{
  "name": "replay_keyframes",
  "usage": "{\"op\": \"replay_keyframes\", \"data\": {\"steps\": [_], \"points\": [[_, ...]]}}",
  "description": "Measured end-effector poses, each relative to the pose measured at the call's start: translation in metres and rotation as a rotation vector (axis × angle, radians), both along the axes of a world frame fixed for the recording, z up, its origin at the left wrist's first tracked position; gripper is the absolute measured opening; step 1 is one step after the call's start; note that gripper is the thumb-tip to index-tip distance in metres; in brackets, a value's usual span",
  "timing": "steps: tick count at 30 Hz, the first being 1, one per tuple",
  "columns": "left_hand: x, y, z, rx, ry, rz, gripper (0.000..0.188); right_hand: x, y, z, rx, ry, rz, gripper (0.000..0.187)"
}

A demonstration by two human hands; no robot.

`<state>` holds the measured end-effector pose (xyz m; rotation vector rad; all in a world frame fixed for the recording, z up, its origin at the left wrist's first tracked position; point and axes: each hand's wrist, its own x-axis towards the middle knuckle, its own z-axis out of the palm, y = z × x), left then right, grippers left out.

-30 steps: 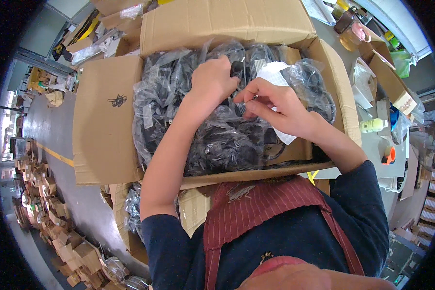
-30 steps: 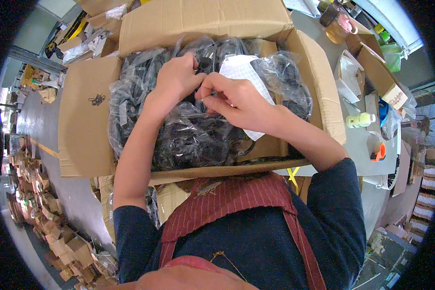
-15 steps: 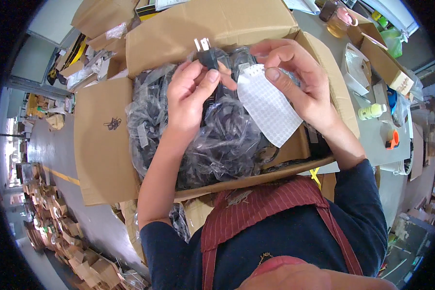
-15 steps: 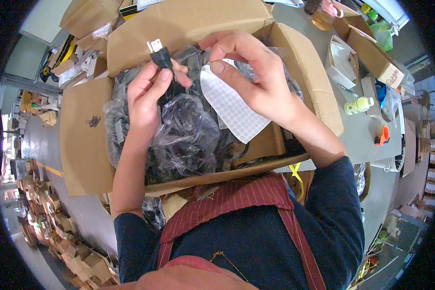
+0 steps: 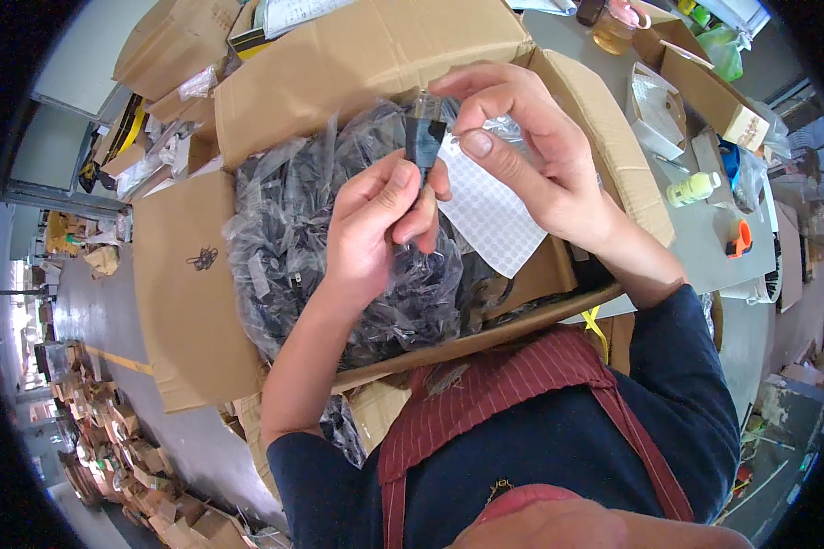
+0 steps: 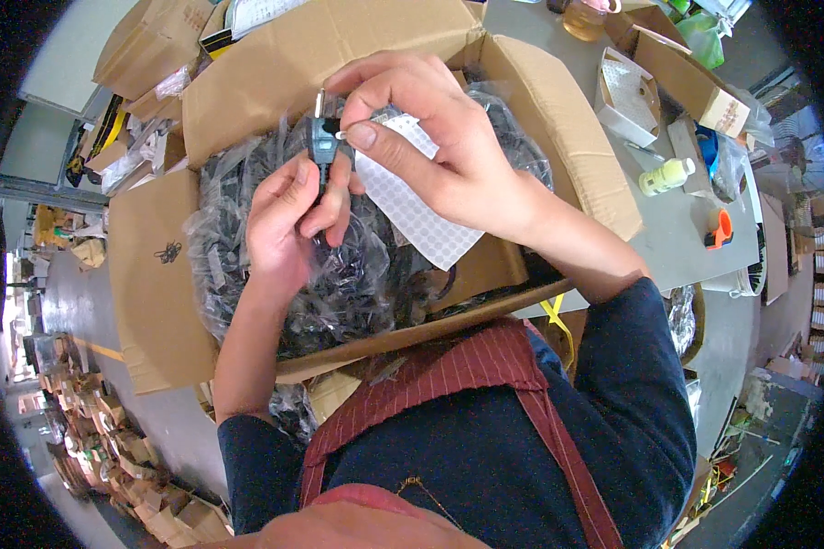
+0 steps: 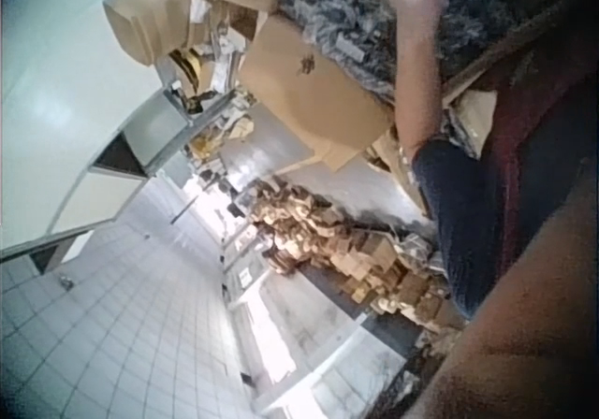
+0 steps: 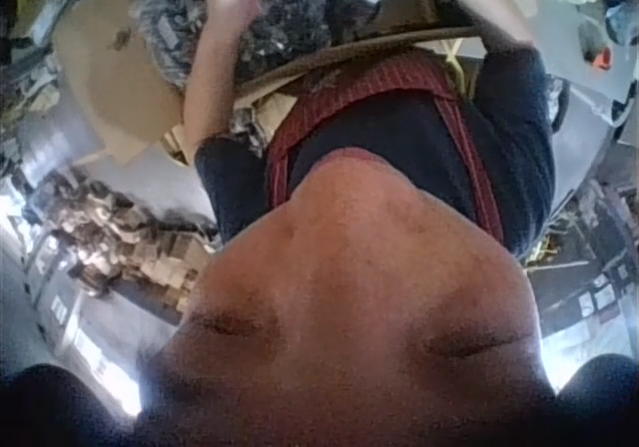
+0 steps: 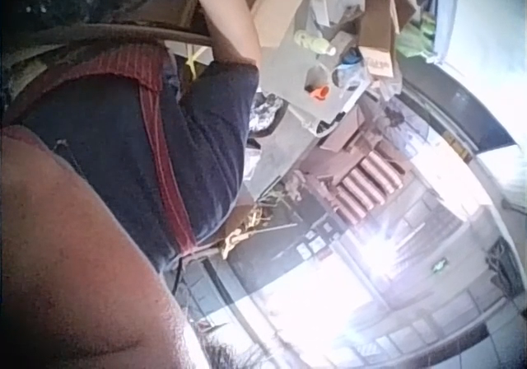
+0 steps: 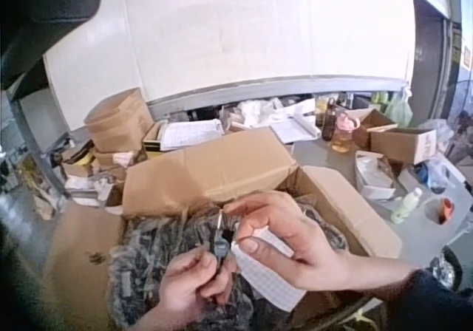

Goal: The person peels small white circular labels from a sheet and applies them to the black plastic components of power adapters before placing the labeled items into a cardboard box.

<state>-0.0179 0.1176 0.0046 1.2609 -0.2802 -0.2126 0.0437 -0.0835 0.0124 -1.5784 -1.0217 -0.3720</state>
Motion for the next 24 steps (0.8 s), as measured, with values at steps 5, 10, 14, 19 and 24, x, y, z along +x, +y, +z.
{"op": "replay_keyframes", "data": {"steps": [5, 10, 14, 19, 24], "points": [[-0.0020, -0.0085, -0.0013, 0.024, 0.010, 0.016, 0.041, 0.0006, -0.0017, 0.0035, -0.097, -0.170, -0.123, 0.012], [-0.0037, -0.0114, -0.0008, 0.028, 0.010, 0.028, 0.040, 0.0027, -0.0001, 0.0034, -0.120, -0.266, -0.175, 0.013], [-0.0045, -0.0108, 0.0018, 0.046, 0.023, 0.030, 0.039, 0.0025, 0.0009, 0.0031, -0.125, -0.270, -0.189, 0.012], [-0.0047, -0.0109, 0.0010, 0.038, 0.020, 0.036, 0.038, 0.0004, 0.0019, 0.0023, -0.121, -0.242, -0.173, 0.011], [-0.0046, -0.0115, -0.0003, 0.044, -0.004, 0.027, 0.037, -0.0008, 0.0027, 0.0026, -0.109, -0.232, -0.176, 0.011]]}}
